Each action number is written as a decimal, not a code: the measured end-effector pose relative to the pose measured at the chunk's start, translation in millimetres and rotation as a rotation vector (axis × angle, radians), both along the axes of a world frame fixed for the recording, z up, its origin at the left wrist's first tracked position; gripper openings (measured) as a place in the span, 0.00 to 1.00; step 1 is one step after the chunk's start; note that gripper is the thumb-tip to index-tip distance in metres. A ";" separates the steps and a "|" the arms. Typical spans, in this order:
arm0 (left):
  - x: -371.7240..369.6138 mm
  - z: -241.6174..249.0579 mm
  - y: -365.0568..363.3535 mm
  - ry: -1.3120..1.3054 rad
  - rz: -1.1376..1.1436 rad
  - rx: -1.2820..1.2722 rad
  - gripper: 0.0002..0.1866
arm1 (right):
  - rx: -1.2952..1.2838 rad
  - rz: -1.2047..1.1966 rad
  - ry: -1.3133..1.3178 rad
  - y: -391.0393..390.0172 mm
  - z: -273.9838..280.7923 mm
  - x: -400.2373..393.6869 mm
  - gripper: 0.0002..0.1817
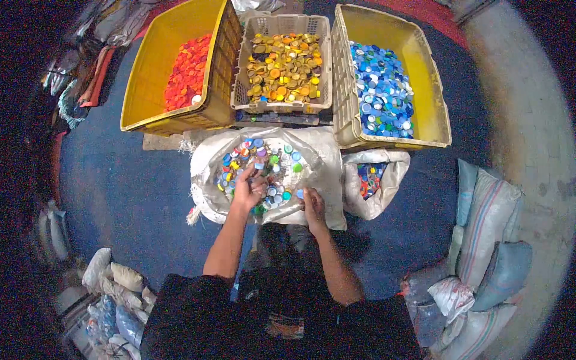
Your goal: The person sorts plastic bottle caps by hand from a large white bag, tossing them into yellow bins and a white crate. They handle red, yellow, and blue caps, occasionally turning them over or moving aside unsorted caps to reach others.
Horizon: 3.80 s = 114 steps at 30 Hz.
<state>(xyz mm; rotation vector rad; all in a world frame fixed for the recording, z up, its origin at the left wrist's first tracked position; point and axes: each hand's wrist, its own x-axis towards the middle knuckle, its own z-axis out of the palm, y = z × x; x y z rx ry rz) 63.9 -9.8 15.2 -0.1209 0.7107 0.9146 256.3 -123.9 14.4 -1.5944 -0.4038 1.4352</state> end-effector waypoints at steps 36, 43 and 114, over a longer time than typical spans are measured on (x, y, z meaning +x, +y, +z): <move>-89.1 4.9 -95.2 0.230 -0.023 -0.209 0.07 | 0.304 0.630 -1.151 97.5 -60.7 -56.6 0.25; -85.1 4.9 -84.0 0.391 -0.168 -0.154 0.07 | 0.365 0.668 -1.148 101.6 -55.3 -52.4 0.25; -52.1 77.6 -64.6 0.185 -0.068 -0.051 0.10 | 0.410 0.256 -0.253 43.4 71.1 -83.9 0.07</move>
